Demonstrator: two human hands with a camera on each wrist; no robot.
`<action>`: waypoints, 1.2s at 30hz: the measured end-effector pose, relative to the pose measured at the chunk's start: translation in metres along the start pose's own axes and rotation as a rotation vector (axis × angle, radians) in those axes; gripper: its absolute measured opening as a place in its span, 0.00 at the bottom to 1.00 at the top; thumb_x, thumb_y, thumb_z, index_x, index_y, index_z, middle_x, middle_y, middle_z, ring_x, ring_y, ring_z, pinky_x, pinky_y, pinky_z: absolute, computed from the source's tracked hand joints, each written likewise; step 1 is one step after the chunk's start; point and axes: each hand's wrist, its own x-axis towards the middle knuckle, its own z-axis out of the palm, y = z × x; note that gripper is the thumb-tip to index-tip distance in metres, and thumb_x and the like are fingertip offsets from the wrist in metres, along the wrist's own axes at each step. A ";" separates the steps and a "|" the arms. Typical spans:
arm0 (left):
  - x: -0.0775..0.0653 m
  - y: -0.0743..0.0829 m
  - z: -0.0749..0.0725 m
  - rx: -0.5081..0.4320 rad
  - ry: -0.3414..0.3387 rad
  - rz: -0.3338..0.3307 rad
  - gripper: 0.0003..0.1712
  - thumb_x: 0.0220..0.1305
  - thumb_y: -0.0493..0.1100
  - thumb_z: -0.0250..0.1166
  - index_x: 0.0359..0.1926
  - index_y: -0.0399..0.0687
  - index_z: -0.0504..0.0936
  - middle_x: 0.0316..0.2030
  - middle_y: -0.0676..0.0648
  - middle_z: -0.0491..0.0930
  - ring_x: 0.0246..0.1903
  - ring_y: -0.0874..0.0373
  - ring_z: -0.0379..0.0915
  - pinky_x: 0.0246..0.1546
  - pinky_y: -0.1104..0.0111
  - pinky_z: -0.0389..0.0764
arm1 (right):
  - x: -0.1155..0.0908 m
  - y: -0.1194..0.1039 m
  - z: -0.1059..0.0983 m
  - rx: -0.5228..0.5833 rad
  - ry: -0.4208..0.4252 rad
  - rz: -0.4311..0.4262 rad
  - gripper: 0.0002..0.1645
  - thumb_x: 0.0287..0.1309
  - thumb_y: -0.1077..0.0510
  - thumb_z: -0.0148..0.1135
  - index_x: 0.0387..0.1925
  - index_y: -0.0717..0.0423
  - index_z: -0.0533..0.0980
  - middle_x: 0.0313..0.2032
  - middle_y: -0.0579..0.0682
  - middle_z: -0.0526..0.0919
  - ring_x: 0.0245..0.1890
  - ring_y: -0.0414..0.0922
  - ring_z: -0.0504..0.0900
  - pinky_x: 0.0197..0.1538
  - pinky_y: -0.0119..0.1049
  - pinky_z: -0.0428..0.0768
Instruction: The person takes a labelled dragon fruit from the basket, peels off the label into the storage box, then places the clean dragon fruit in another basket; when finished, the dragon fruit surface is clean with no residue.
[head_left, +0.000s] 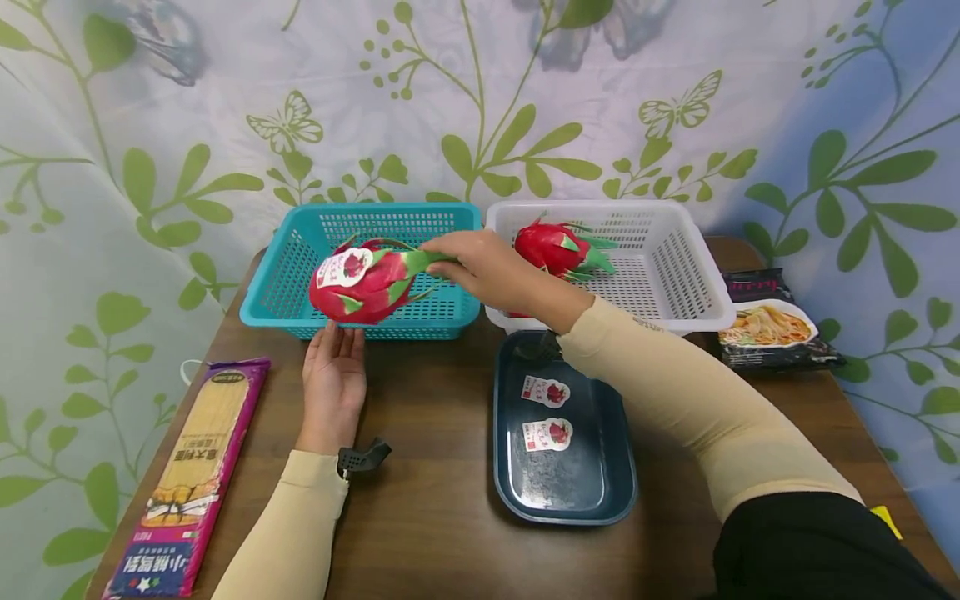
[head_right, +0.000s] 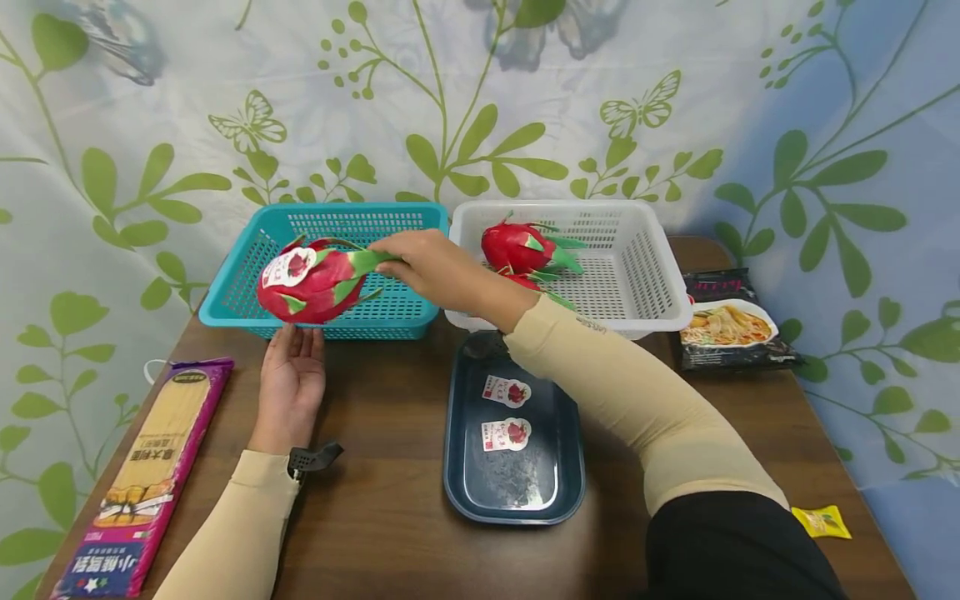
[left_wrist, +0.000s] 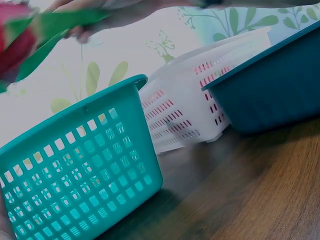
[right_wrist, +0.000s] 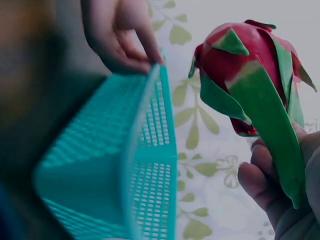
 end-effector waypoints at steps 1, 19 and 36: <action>0.001 0.000 0.000 0.014 0.002 0.001 0.06 0.76 0.31 0.63 0.46 0.37 0.72 0.38 0.39 0.81 0.34 0.52 0.80 0.42 0.66 0.86 | -0.009 -0.002 0.000 0.016 0.007 -0.025 0.23 0.67 0.61 0.72 0.61 0.65 0.81 0.51 0.53 0.87 0.46 0.45 0.84 0.51 0.34 0.83; -0.003 0.009 -0.009 0.189 -0.023 0.011 0.11 0.73 0.32 0.67 0.48 0.34 0.73 0.38 0.37 0.81 0.38 0.48 0.82 0.52 0.59 0.85 | -0.084 -0.015 0.042 0.116 -0.155 -0.031 0.21 0.66 0.62 0.72 0.59 0.62 0.82 0.53 0.52 0.87 0.52 0.44 0.84 0.58 0.32 0.80; -0.035 0.035 -0.049 0.936 -0.770 -0.113 0.32 0.77 0.43 0.64 0.73 0.33 0.67 0.67 0.40 0.73 0.67 0.46 0.67 0.64 0.63 0.75 | -0.092 -0.009 0.075 0.158 -0.239 0.070 0.21 0.71 0.60 0.68 0.61 0.61 0.81 0.55 0.51 0.86 0.53 0.41 0.83 0.59 0.30 0.78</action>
